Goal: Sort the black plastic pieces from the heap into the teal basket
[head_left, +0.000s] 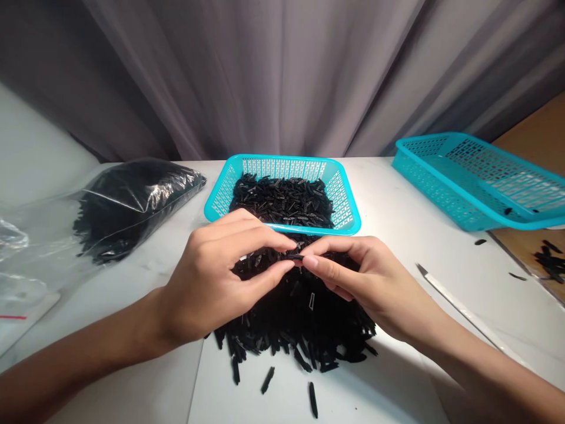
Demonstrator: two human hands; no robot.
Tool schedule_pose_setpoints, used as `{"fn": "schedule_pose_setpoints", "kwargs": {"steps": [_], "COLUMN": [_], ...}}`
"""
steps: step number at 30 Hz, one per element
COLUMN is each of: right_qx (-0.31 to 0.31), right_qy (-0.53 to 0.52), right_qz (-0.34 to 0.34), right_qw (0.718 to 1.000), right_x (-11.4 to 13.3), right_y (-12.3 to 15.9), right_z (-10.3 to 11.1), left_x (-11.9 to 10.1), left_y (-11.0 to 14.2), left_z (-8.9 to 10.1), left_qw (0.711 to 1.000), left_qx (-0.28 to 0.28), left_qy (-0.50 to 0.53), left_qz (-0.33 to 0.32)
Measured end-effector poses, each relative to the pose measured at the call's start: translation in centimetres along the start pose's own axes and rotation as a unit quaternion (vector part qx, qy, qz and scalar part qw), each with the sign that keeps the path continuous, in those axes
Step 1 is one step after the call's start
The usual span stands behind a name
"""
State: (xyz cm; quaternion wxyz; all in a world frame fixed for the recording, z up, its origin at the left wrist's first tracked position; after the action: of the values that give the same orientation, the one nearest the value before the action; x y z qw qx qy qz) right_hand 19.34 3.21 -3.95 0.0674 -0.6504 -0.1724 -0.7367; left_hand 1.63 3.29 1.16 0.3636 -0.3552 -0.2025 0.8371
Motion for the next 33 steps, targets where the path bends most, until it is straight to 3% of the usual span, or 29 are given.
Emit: {"fn": "schedule_pose_setpoints", "kwargs": {"steps": [16, 33], "right_qx": [-0.092, -0.109], "right_qy": [0.084, 0.144], "right_qz": [0.071, 0.135], "right_qw": [0.99, 0.974], "right_x": [1.7, 2.3], "right_y": [0.6, 1.0], "right_z": [0.3, 0.1], "left_x": [0.2, 0.1], "left_y": [-0.1, -0.2], "left_z": [0.0, 0.2], "left_qw": [0.998, 0.998], "left_qx": [-0.001, 0.004], "left_qy": [0.052, 0.05], "left_qz": [0.022, 0.049]}}
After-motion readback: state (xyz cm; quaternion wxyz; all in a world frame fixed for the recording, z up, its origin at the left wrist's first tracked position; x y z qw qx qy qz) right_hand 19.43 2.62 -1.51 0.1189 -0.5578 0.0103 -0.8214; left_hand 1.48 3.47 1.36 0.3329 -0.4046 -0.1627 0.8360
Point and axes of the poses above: each hand's wrist, its own y-axis away from the middle knuckle, its own z-axis out of the back of the hand, x = y × z, the point moved 5 cm from there along -y, towards the middle knuckle, and after that the axes turned 1 degree about -y, right-handed, at the moved point
